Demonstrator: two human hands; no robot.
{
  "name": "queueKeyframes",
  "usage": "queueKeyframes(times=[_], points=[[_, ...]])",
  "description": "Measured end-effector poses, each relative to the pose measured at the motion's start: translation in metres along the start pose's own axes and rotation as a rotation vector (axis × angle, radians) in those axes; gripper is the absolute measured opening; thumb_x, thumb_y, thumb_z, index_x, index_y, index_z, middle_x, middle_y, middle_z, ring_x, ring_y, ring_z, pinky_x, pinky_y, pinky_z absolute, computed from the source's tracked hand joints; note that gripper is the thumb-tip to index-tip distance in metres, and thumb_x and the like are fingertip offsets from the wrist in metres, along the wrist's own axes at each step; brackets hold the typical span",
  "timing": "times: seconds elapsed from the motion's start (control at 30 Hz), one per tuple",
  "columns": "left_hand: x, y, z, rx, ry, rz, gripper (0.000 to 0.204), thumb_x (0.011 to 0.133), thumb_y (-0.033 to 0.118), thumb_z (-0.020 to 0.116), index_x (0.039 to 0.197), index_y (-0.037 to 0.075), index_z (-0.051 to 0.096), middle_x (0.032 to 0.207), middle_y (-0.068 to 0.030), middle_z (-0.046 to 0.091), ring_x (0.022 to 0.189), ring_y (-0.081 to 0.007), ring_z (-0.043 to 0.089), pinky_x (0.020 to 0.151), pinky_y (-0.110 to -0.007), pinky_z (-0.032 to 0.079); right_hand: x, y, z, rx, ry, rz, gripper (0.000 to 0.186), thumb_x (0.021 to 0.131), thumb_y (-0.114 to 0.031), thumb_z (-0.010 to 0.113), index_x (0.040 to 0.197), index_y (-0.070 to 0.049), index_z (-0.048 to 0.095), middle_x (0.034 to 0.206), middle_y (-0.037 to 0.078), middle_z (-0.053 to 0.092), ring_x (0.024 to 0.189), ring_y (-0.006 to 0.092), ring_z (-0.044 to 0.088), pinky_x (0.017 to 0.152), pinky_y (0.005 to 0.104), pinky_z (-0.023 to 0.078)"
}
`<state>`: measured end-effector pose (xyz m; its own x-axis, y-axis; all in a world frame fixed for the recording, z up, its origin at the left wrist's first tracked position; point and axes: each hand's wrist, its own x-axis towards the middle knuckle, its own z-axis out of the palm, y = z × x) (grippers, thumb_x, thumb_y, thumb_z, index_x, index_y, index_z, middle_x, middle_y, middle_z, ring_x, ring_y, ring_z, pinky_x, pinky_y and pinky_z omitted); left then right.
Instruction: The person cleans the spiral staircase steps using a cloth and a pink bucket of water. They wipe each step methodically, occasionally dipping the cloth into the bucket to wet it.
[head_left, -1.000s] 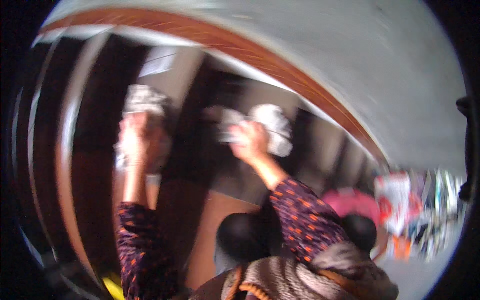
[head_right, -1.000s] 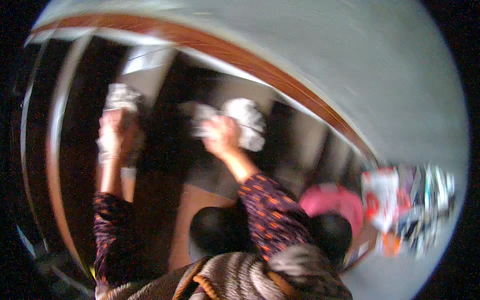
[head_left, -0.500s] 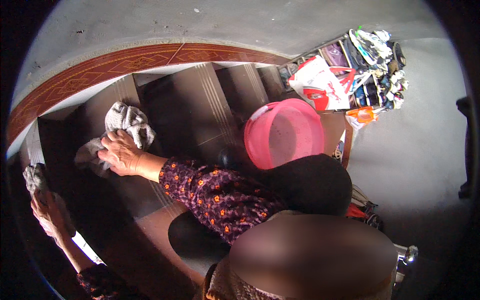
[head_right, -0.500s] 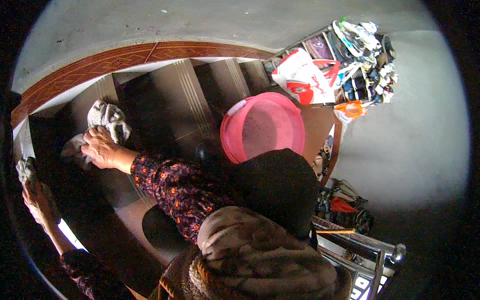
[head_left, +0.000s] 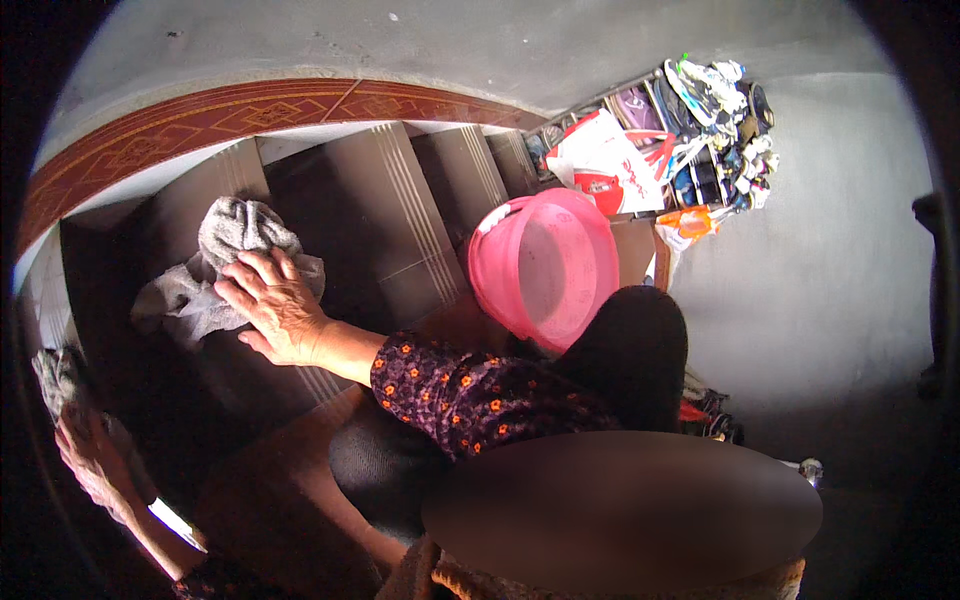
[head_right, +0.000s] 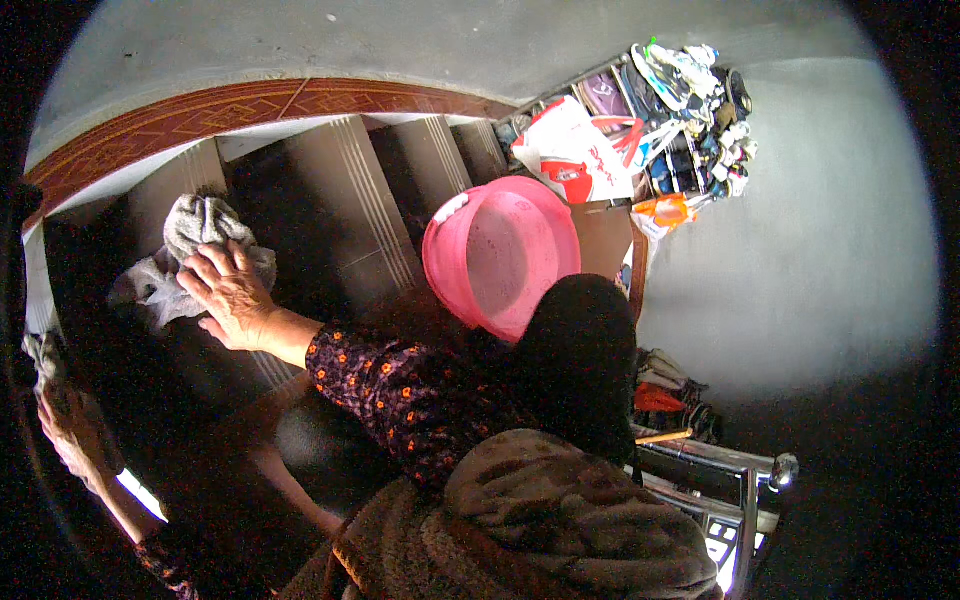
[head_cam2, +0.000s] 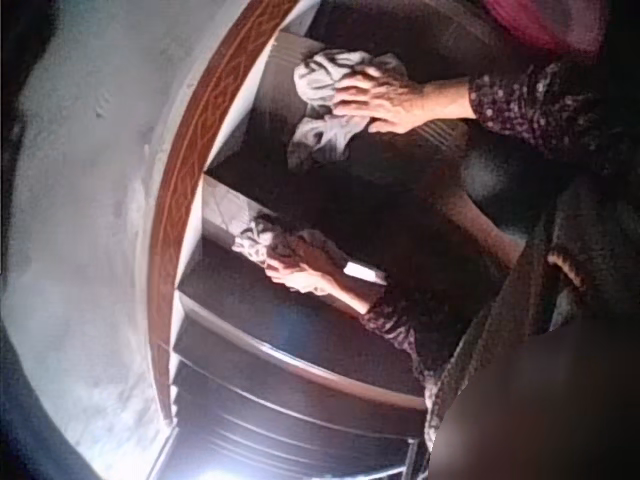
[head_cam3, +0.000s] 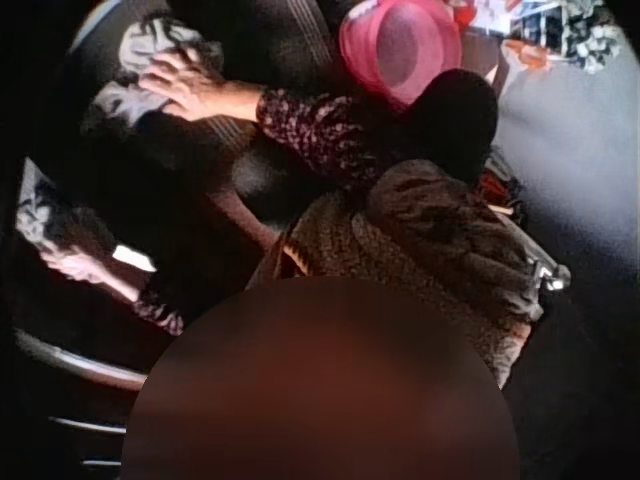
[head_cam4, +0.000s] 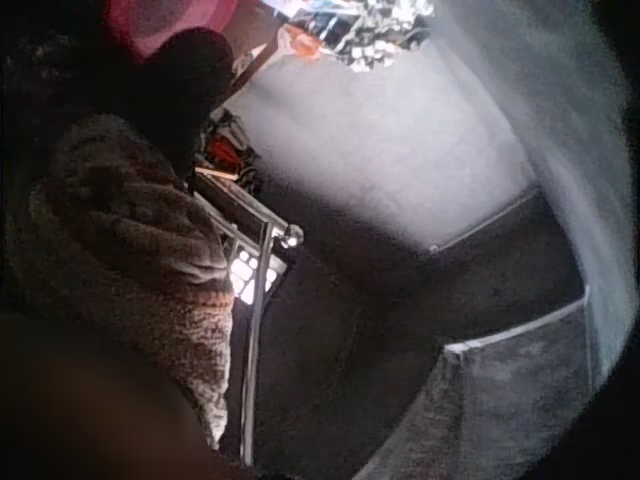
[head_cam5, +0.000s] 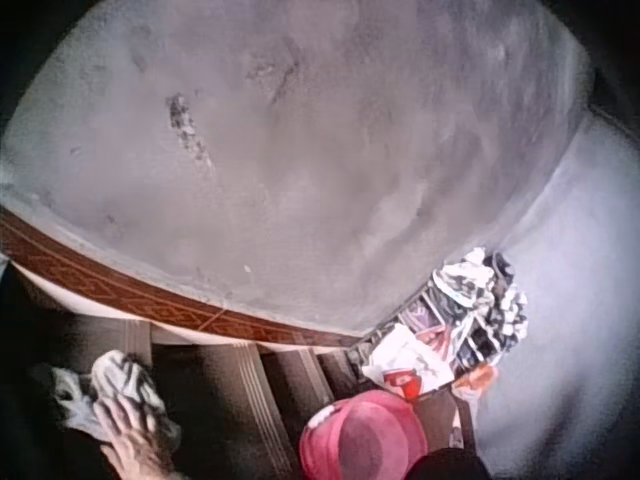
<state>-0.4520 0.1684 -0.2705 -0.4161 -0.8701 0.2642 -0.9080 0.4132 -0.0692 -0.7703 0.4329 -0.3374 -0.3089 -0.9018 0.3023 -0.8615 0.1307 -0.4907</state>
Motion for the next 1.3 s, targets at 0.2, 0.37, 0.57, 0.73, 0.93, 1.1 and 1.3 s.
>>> queueKeyframes(times=[0.2, 0.37, 0.57, 0.73, 0.93, 1.1, 1.3], points=[[0.013, -0.034, 0.007, 0.299, -0.055, 0.260, 0.049, 0.096, 0.039, 0.054, 0.135, 0.009, 0.056, 0.133, -0.0179, 0.055, 0.123, -0.0350, 0.051, 0.104, -0.045, 0.040, -0.033, 0.015, -0.054, -0.024, -0.024, -0.002, 0.074, 0.078, -0.036, 0.074, 0.142, -0.012, 0.045, 0.150, 0.015, 0.037, 0.138, 0.0361, 0.031, 0.115, 0.0590, 0.020], [-0.029, -0.019, 0.009, 0.120, 0.161, 0.501, 0.041, 0.098, 0.028, 0.052, 0.131, 0.005, 0.056, 0.119, -0.0145, 0.061, 0.106, -0.0282, 0.059, 0.088, -0.039, 0.050, -0.134, 0.074, -0.199, 0.271, 0.141, 0.094, 0.054, 0.086, -0.017, 0.069, 0.136, -0.007, 0.051, 0.133, 0.017, 0.052, 0.115, 0.0339, 0.057, 0.096, 0.0447, 0.048], [-0.162, 0.126, -0.001, -0.577, -0.667, 0.167, 0.025, 0.083, 0.014, 0.071, 0.102, 0.004, 0.059, 0.097, -0.0076, 0.065, 0.073, -0.0211, 0.059, 0.063, -0.034, 0.050, -0.243, 0.145, -0.309, 0.324, 0.319, 0.437, 0.036, 0.087, -0.013, 0.064, 0.121, -0.002, 0.056, 0.106, 0.018, 0.064, 0.094, 0.0345, 0.065, 0.080, 0.0436, 0.053], [-0.171, 0.224, 0.024, -0.059, -0.702, 0.290, 0.046, 0.073, 0.030, 0.080, 0.105, 0.006, 0.057, 0.094, -0.0128, 0.066, 0.076, -0.0277, 0.061, 0.065, -0.043, 0.048, -0.272, 0.151, -0.328, 0.495, 0.255, 0.456, 0.039, 0.085, -0.009, 0.065, 0.122, -0.002, 0.056, 0.107, 0.018, 0.062, 0.092, 0.0340, 0.066, 0.077, 0.0432, 0.054], [-0.202, 0.240, 0.005, -0.097, -0.526, 0.158, 0.065, 0.072, 0.042, 0.079, 0.119, 0.004, 0.054, 0.115, -0.0193, 0.063, 0.103, -0.0397, 0.061, 0.084, -0.048, 0.048, -0.323, 0.235, -0.348, -0.522, 0.297, 0.560, 0.056, 0.085, -0.019, 0.065, 0.136, -0.003, 0.049, 0.129, 0.015, 0.055, 0.119, 0.0382, 0.052, 0.098, 0.0500, 0.043], [-0.208, 0.275, -0.024, -0.076, -0.575, 0.177, 0.068, 0.071, 0.042, 0.080, 0.117, 0.001, 0.051, 0.115, -0.0204, 0.057, 0.110, -0.0411, 0.056, 0.090, -0.049, 0.046, -0.380, 0.289, -0.312, -0.365, 0.428, 1.221, 0.065, 0.091, -0.041, 0.062, 0.144, -0.010, 0.040, 0.141, 0.019, 0.049, 0.129, 0.0398, 0.046, 0.103, 0.0531, 0.038], [-0.216, 0.289, -0.035, -0.117, -0.569, 0.109, 0.070, 0.075, 0.043, 0.078, 0.119, -0.002, 0.049, 0.118, -0.0231, 0.055, 0.113, -0.0424, 0.052, 0.094, -0.050, 0.044, -0.394, 0.294, -0.284, -0.177, 0.380, 1.494, 0.051, 0.096, -0.052, 0.053, 0.117, -0.006, 0.056, 0.106, 0.022, 0.066, 0.099, 0.0429, 0.063, 0.085, 0.0507, 0.049]])
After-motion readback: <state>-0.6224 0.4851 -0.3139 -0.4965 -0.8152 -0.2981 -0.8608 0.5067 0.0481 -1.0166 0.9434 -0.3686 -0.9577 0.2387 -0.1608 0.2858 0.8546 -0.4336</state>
